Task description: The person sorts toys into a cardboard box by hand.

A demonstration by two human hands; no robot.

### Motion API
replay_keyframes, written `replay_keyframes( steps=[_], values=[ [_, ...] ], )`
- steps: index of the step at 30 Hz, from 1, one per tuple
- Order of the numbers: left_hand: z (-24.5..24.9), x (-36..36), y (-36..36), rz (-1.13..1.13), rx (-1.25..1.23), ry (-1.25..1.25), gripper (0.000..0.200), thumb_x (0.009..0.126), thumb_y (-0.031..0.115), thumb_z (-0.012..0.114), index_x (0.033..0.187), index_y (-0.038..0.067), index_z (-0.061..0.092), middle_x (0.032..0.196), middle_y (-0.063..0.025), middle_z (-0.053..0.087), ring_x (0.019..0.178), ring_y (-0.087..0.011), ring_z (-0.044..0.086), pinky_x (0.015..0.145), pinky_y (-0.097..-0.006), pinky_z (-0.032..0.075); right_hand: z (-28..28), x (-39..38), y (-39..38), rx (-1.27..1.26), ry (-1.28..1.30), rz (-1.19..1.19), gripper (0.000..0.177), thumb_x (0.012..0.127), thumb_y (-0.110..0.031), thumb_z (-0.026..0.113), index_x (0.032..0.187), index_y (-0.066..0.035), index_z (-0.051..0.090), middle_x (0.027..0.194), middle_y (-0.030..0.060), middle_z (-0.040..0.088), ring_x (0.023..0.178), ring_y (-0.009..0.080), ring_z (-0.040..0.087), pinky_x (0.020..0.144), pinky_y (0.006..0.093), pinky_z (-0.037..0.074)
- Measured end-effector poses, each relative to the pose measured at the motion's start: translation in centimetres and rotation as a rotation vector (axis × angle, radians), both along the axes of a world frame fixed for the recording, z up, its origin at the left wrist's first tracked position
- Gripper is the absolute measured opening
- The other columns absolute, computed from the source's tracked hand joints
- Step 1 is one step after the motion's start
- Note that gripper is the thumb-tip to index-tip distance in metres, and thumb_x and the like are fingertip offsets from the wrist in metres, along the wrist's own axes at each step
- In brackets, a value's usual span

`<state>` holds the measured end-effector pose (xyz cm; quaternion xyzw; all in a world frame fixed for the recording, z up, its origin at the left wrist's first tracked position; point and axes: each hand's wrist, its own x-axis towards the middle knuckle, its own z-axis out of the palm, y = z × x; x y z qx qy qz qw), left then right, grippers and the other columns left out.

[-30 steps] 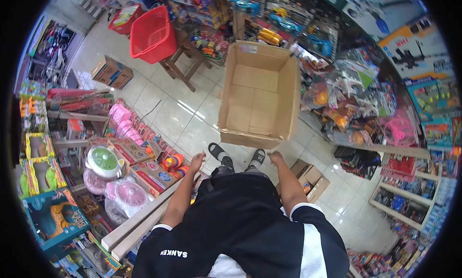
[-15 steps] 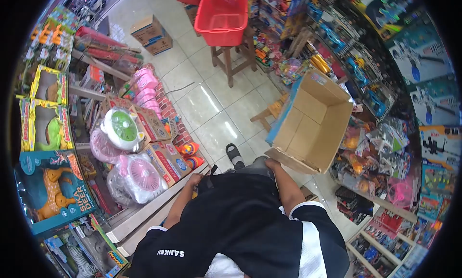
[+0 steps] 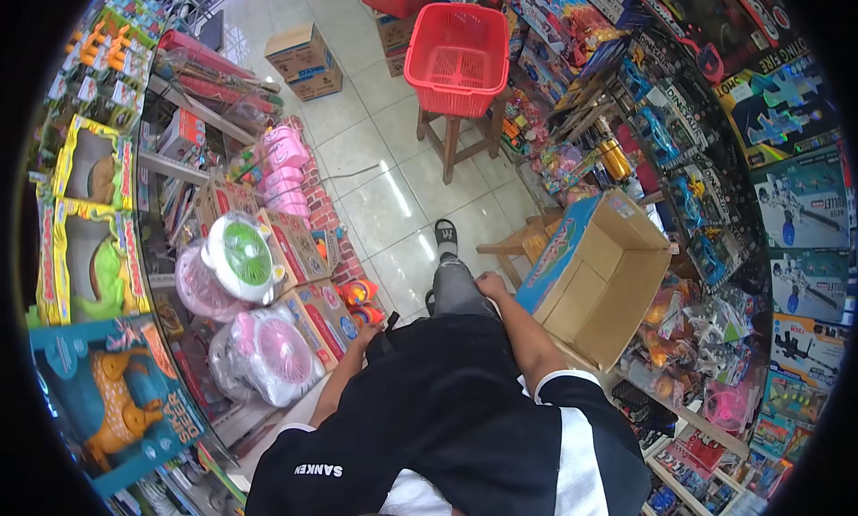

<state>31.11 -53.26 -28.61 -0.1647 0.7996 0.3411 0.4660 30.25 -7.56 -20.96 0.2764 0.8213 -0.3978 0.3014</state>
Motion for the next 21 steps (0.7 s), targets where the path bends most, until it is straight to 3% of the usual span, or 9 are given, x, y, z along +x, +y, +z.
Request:
replay_keyframes(
  steps=[3,5,7,9,11,13,14,17,21],
  values=[
    [0.6,-2.5,0.2,-0.002,0.084,-0.005,0.039,0.085,0.039,0.059,0.091,0.003,0.072,0.092,-0.0169,0.071,0.090,-0.0289,0.069,0.082,-0.0392,0.051,-2.3,-1.5,2.0,-0.026,-0.197,-0.017,0.044,0.078,-0.043,0.065,0.098,-0.005,0.075,0.106,0.0197,0.070,0.102,0.0328,0.066,0.090,0.0402,0.049],
    [-0.3,-5.1,0.3,-0.037,0.105,-0.050,0.037,0.085,0.037,0.058,0.090,0.004,0.072,0.093,-0.0170,0.071,0.090,-0.0296,0.069,0.081,-0.0395,0.052,-4.1,-2.4,3.1,0.006,-0.223,0.069,0.043,0.075,-0.036,0.066,0.100,-0.002,0.073,0.093,0.0204,0.071,0.087,0.0320,0.070,0.072,0.0462,0.058],
    [-1.7,-6.7,0.7,-0.077,0.123,-0.098,0.035,0.085,0.036,0.057,0.089,0.004,0.072,0.093,-0.0171,0.071,0.090,-0.0303,0.069,0.079,-0.0399,0.053,-9.3,-1.6,5.4,-0.100,-0.249,0.051,0.047,0.077,-0.040,0.067,0.105,-0.002,0.072,0.098,0.0203,0.071,0.092,0.0312,0.069,0.078,0.0430,0.056],
    [2.5,-12.3,2.9,-0.337,0.340,0.314,0.034,0.086,0.033,0.054,0.090,0.004,0.072,0.094,-0.0182,0.071,0.089,-0.0315,0.069,0.077,-0.0404,0.055,-5.5,-4.6,7.5,-0.208,-0.273,0.027,0.051,0.080,-0.043,0.068,0.110,-0.003,0.071,0.103,0.0202,0.070,0.097,0.0303,0.067,0.084,0.0397,0.053],
    [-0.8,-17.0,2.2,-0.566,0.173,0.102,0.036,0.087,0.032,0.051,0.091,0.003,0.071,0.096,-0.0198,0.070,0.092,-0.0325,0.069,0.079,-0.0417,0.055,6.9,-10.8,7.0,-0.068,-0.411,-0.033,0.046,0.082,-0.040,0.067,0.109,-0.002,0.069,0.093,0.0187,0.070,0.084,0.0284,0.069,0.071,0.0411,0.056],
    [0.5,-24.2,3.8,-0.978,0.044,0.331,0.033,0.080,0.033,0.068,0.094,0.003,0.073,0.089,-0.0186,0.072,0.086,-0.0296,0.070,0.076,-0.0394,0.054,-1.0,-12.9,9.9,-0.064,-0.398,-0.029,0.042,0.084,-0.038,0.065,0.106,-0.003,0.069,0.087,0.0164,0.070,0.077,0.0270,0.069,0.065,0.0408,0.056],
    [-2.7,-25.2,6.2,-0.397,-0.266,0.278,0.040,0.086,0.033,0.051,0.098,0.000,0.069,0.099,-0.0243,0.068,0.097,-0.0381,0.067,0.083,-0.0466,0.053,-5.1,-13.7,11.7,-0.053,-0.379,-0.010,0.038,0.085,-0.036,0.064,0.103,-0.004,0.070,0.081,0.0141,0.070,0.070,0.0257,0.069,0.058,0.0405,0.055],
    [6.1,-36.3,14.0,-0.313,-0.217,0.530,0.035,0.087,0.026,0.051,0.095,-0.004,0.067,0.095,-0.0262,0.068,0.096,-0.0433,0.065,0.085,-0.0477,0.050,-8.0,-19.3,15.2,-0.018,-0.066,-0.136,0.029,0.086,-0.032,0.061,0.096,-0.006,0.068,0.075,0.0092,0.068,0.061,0.0208,0.067,0.049,0.0359,0.051],
    [14.6,-48.2,25.4,-0.116,0.230,0.800,0.043,0.100,0.037,0.049,0.110,-0.003,0.062,0.103,-0.0224,0.063,0.094,-0.0354,0.061,0.087,-0.0398,0.047,2.5,-30.6,16.3,-0.288,0.344,-0.846,0.037,0.093,-0.042,0.058,0.109,-0.008,0.061,0.090,0.0041,0.066,0.071,0.0173,0.064,0.053,0.0292,0.047]
  ],
)
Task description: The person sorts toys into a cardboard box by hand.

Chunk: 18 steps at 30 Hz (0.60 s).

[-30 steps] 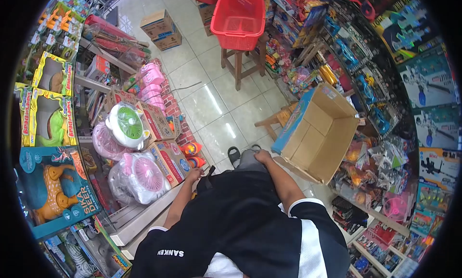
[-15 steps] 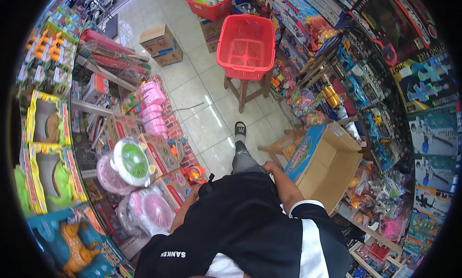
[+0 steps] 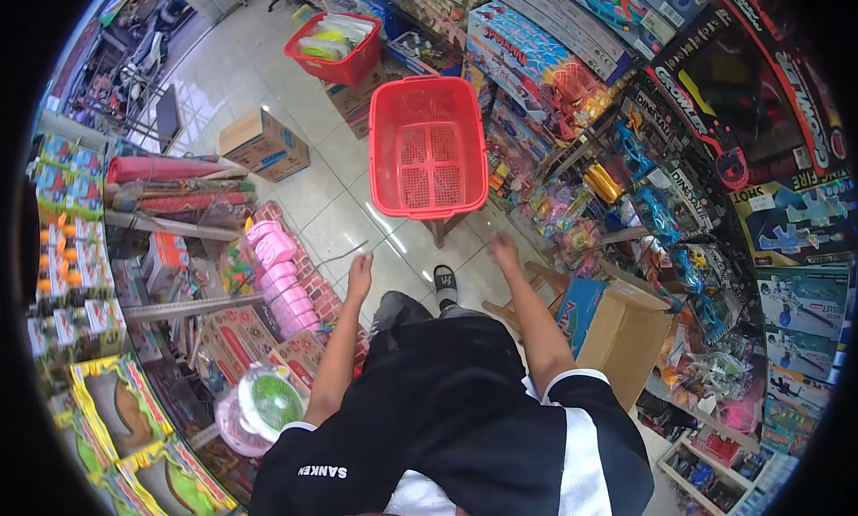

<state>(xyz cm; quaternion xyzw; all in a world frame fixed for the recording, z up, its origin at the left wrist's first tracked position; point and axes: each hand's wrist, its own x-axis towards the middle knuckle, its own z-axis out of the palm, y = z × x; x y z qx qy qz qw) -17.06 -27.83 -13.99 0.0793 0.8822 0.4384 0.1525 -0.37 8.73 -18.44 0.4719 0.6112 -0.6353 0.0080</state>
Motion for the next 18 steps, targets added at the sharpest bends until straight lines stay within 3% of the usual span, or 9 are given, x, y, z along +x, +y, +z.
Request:
replay_keyframes(
  steps=[2,3,5,6,8,9,11,18],
  values=[
    [2.0,-4.6,4.5,-0.026,0.169,0.025,0.046,0.100,0.039,0.048,0.116,-0.003,0.059,0.108,-0.0194,0.062,0.098,-0.0316,0.060,0.089,-0.0386,0.045,6.6,-5.2,0.0,-0.108,0.257,-0.279,0.049,0.093,-0.048,0.058,0.120,-0.007,0.058,0.093,0.0052,0.066,0.077,0.0174,0.064,0.061,0.0295,0.050],
    [3.1,-6.3,6.5,0.013,0.238,-0.012,0.048,0.100,0.040,0.048,0.120,-0.002,0.056,0.112,-0.0186,0.060,0.101,-0.0305,0.059,0.090,-0.0381,0.045,9.4,-7.3,0.0,-0.108,0.248,-0.284,0.049,0.093,-0.048,0.058,0.120,-0.007,0.058,0.093,0.0052,0.066,0.077,0.0174,0.064,0.061,0.0295,0.050],
    [5.4,-9.0,9.2,0.051,0.304,-0.055,0.050,0.101,0.042,0.047,0.124,-0.002,0.054,0.117,-0.0178,0.059,0.103,-0.0294,0.058,0.092,-0.0376,0.044,12.9,-10.6,-0.3,0.034,0.274,-0.139,0.044,0.091,-0.035,0.062,0.123,-0.005,0.059,0.094,0.0063,0.067,0.080,0.0177,0.064,0.068,0.0306,0.051],
    [6.1,-10.3,10.1,0.039,0.326,-0.170,0.051,0.100,0.042,0.048,0.125,-0.002,0.053,0.119,-0.0178,0.057,0.106,-0.0288,0.057,0.093,-0.0371,0.044,12.5,-11.4,-0.3,0.035,0.268,-0.142,0.044,0.091,-0.035,0.062,0.123,-0.005,0.059,0.094,0.0063,0.067,0.080,0.0177,0.064,0.068,0.0306,0.051],
    [6.2,-12.9,10.4,0.026,0.354,-0.285,0.052,0.100,0.042,0.048,0.127,-0.002,0.051,0.122,-0.0179,0.055,0.108,-0.0281,0.056,0.094,-0.0366,0.043,11.6,-13.3,0.0,0.369,0.259,-0.010,0.035,0.086,-0.017,0.064,0.117,-0.002,0.062,0.093,0.0060,0.067,0.081,0.0158,0.064,0.071,0.0299,0.052],
    [5.3,-14.2,10.2,-0.012,0.341,-0.221,0.051,0.100,0.041,0.050,0.126,-0.002,0.052,0.121,-0.0185,0.055,0.107,-0.0279,0.057,0.094,-0.0360,0.044,10.6,-14.4,0.2,0.375,0.261,-0.010,0.035,0.086,-0.017,0.064,0.117,-0.002,0.062,0.093,0.0060,0.067,0.081,0.0158,0.064,0.071,0.0299,0.052],
    [4.7,-16.6,9.2,-0.040,0.311,-0.107,0.046,0.097,0.036,0.057,0.123,-0.002,0.054,0.114,-0.0182,0.058,0.104,-0.0278,0.058,0.092,-0.0360,0.045,9.1,-16.8,-0.6,0.384,0.250,0.015,0.034,0.080,-0.004,0.061,0.114,0.000,0.064,0.093,0.0063,0.068,0.081,0.0142,0.064,0.072,0.0285,0.052],
    [5.7,-25.9,0.3,0.118,0.256,0.013,0.036,0.093,0.024,0.062,0.115,-0.003,0.054,0.110,-0.0201,0.060,0.102,-0.0328,0.060,0.088,-0.0395,0.046,8.4,-28.6,-8.2,0.305,0.274,0.087,0.034,0.080,-0.001,0.059,0.114,0.004,0.063,0.095,0.0082,0.069,0.081,0.0133,0.064,0.073,0.0283,0.052]
  ],
)
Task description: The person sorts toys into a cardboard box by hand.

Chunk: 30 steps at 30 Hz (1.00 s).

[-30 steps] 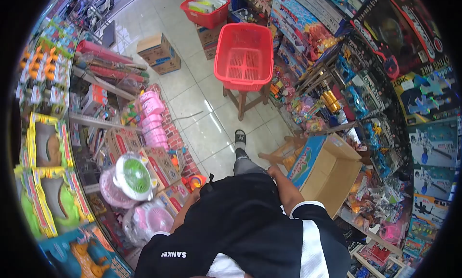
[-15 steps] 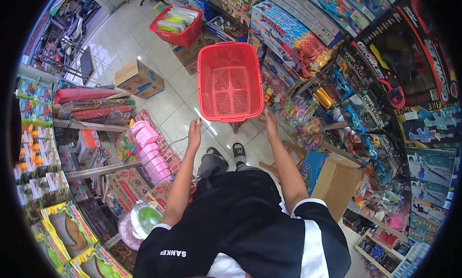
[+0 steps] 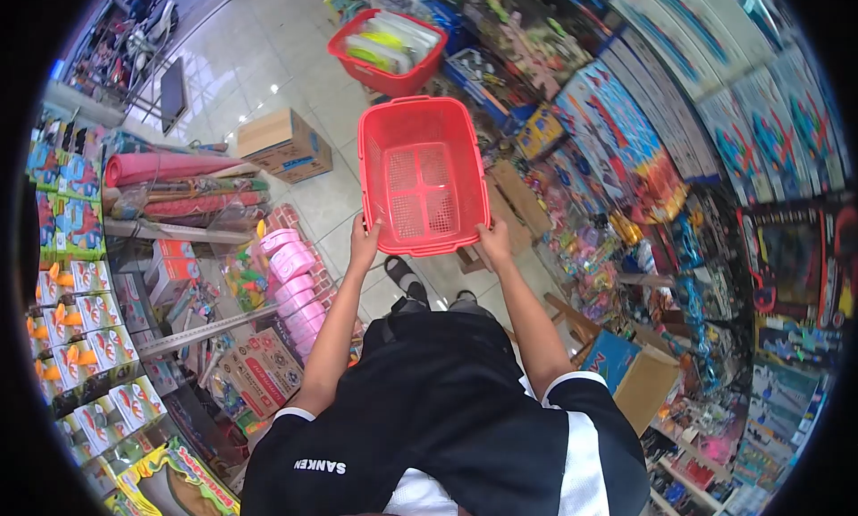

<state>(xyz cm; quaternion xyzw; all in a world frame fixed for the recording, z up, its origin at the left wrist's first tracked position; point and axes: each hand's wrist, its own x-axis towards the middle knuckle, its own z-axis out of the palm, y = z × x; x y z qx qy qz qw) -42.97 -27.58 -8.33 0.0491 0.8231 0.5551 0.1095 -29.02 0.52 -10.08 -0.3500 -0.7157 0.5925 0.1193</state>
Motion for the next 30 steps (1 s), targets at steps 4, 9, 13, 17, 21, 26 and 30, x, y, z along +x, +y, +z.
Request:
replay_keyframes(
  steps=[4,9,13,17,21,26,30],
  values=[
    [-0.2,-4.1,-6.3,0.093,-0.056,-0.051,0.035,0.090,0.020,0.063,0.115,-0.003,0.054,0.109,-0.0220,0.060,0.102,-0.0359,0.060,0.089,-0.0422,0.046,1.5,-6.6,-5.3,-0.178,0.025,0.119,0.034,0.078,-0.002,0.059,0.111,0.005,0.062,0.095,0.0125,0.069,0.083,0.0172,0.066,0.075,0.0308,0.052],
    [-0.9,-6.7,-13.0,0.215,-0.089,-0.019,0.036,0.089,0.018,0.063,0.117,-0.003,0.055,0.111,-0.0228,0.062,0.106,-0.0379,0.060,0.092,-0.0432,0.046,2.1,-13.1,-10.3,-0.290,0.008,0.275,0.036,0.079,0.001,0.061,0.115,0.004,0.060,0.097,0.0093,0.068,0.087,0.0160,0.065,0.078,0.0288,0.052],
    [0.5,-8.4,-16.5,0.322,-0.116,-0.104,0.037,0.088,0.013,0.062,0.120,-0.002,0.055,0.112,-0.0234,0.065,0.108,-0.0370,0.062,0.094,-0.0412,0.047,2.3,-18.7,-13.1,-0.120,-0.011,0.453,0.037,0.079,0.003,0.060,0.115,0.001,0.055,0.102,0.0105,0.065,0.093,0.0168,0.063,0.080,0.0305,0.052],
    [0.7,-10.6,-19.2,0.392,-0.060,-0.112,0.042,0.084,0.003,0.059,0.125,-0.003,0.053,0.114,-0.0229,0.066,0.109,-0.0351,0.063,0.096,-0.0391,0.047,1.5,-24.0,-15.2,-0.190,-0.031,0.593,0.040,0.079,0.003,0.060,0.118,-0.001,0.050,0.106,0.0104,0.063,0.096,0.0179,0.062,0.082,0.0322,0.052],
    [-1.4,-14.1,-22.0,0.455,-0.033,-0.047,0.048,0.081,-0.002,0.056,0.129,-0.002,0.051,0.115,-0.0211,0.066,0.109,-0.0331,0.063,0.097,-0.0385,0.046,2.1,-29.8,-17.6,-0.164,-0.079,0.675,0.042,0.079,0.003,0.060,0.119,-0.001,0.049,0.109,0.0114,0.063,0.097,0.0183,0.062,0.083,0.0323,0.052],
    [-2.2,-20.8,-24.8,0.537,0.106,-0.035,0.053,0.076,-0.007,0.053,0.129,-0.002,0.052,0.114,-0.0175,0.067,0.107,-0.0288,0.065,0.094,-0.0365,0.048,1.3,-39.6,-20.3,-0.105,-0.065,0.800,0.045,0.080,-0.003,0.063,0.123,-0.001,0.049,0.113,0.0138,0.063,0.095,0.0204,0.064,0.083,0.0343,0.054],
    [-2.3,-26.4,-26.9,0.571,0.039,-0.027,0.053,0.075,-0.007,0.052,0.127,-0.003,0.053,0.111,-0.0170,0.068,0.104,-0.0280,0.066,0.092,-0.0354,0.048,0.7,-47.9,-22.2,0.080,-0.006,0.878,0.047,0.078,-0.004,0.063,0.122,0.002,0.049,0.105,0.0198,0.067,0.084,0.0282,0.070,0.076,0.0371,0.056]
  ],
)
